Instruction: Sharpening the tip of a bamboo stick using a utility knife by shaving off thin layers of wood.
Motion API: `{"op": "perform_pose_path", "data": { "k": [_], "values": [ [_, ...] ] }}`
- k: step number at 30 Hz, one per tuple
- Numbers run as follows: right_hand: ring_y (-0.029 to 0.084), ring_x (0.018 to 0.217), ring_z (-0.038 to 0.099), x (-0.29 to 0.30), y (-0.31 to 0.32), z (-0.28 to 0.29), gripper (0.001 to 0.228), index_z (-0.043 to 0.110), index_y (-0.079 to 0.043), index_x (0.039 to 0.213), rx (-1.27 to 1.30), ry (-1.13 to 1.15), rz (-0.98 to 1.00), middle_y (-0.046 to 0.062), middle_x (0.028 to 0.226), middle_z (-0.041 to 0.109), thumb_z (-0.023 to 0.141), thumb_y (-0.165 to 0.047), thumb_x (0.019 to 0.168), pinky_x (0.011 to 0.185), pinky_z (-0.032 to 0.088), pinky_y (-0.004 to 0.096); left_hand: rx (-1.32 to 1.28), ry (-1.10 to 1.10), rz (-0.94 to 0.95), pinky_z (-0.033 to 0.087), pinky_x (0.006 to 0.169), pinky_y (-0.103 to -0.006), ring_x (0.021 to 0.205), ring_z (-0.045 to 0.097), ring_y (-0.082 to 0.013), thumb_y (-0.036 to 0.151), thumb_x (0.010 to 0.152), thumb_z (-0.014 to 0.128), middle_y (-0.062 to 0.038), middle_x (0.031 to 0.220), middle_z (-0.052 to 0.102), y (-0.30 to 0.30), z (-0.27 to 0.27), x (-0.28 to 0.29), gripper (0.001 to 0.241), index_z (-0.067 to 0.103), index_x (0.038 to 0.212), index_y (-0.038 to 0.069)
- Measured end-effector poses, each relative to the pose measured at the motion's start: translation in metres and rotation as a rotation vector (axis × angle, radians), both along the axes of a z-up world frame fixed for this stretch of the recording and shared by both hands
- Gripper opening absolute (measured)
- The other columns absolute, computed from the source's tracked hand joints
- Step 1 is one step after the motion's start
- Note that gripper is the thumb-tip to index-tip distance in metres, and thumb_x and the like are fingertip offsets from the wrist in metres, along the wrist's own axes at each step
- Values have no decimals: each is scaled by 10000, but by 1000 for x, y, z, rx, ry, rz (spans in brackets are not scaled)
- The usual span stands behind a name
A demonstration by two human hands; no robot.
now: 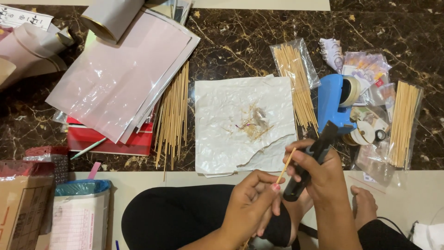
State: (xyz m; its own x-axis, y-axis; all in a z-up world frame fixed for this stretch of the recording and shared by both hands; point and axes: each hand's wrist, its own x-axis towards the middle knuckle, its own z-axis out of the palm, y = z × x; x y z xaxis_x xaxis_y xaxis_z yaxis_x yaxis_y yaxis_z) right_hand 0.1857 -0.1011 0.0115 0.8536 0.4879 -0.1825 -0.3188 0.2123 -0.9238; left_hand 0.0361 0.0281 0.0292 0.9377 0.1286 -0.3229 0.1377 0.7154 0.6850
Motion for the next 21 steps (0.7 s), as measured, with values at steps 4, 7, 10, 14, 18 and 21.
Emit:
{"op": "perform_pose_path", "data": {
  "k": [4, 7, 10, 14, 18, 21],
  "values": [
    [106, 530, 520, 1, -6, -5, 723, 670, 103, 1114, 185, -123, 152, 127, 692, 660, 714, -599, 948, 550, 393, 213, -44, -25, 73, 221, 286, -192, 301, 315, -57, 52, 1041, 575, -137, 717, 632, 3, 1, -1, 185, 585, 1172, -78],
    [123, 607, 459, -9, -8, 2, 976, 717, -32, 889, -18, -349, 171, 5, 663, 536, 167, -834, 972, 637, 369, 298, -5, -49, 85, 259, 289, -186, 304, 339, -57, 26, 1041, 573, -130, 712, 641, 4, 2, -3, 175, 588, 1171, -90],
    [129, 546, 400, -22, -1, 17, 1000, 644, -28, 692, -453, -634, 61, 45, 632, 535, 123, -837, 967, 558, 312, 283, -8, -6, 91, 272, 287, -188, 302, 348, -63, 6, 1025, 594, -131, 689, 638, 2, 4, -5, 157, 605, 1145, -95],
    [215, 562, 453, -32, 14, 37, 396, 594, -10, 673, -636, -1070, -4, 84, 649, 557, 445, -254, 948, 579, 379, 329, 21, -12, 113, 280, 291, -195, 312, 370, -74, -20, 1004, 610, -160, 703, 665, -1, 2, -8, 136, 600, 1119, -93],
    [219, 544, 423, -35, 17, 41, 256, 602, -37, 664, -692, -1251, -31, 67, 628, 528, 536, -162, 878, 550, 363, 334, 88, -34, 168, 294, 289, -204, 311, 401, -96, -67, 984, 617, -192, 705, 686, -2, -2, -10, 70, 570, 1030, -91],
    [201, 552, 439, -36, 16, 43, 276, 610, -48, 660, -730, -1266, -25, 50, 627, 535, 543, -186, 888, 545, 360, 326, 151, -14, 195, 304, 291, -204, 314, 430, -97, -75, 957, 637, -187, 696, 704, -4, -3, -11, 54, 587, 973, -87]
  ]
}}
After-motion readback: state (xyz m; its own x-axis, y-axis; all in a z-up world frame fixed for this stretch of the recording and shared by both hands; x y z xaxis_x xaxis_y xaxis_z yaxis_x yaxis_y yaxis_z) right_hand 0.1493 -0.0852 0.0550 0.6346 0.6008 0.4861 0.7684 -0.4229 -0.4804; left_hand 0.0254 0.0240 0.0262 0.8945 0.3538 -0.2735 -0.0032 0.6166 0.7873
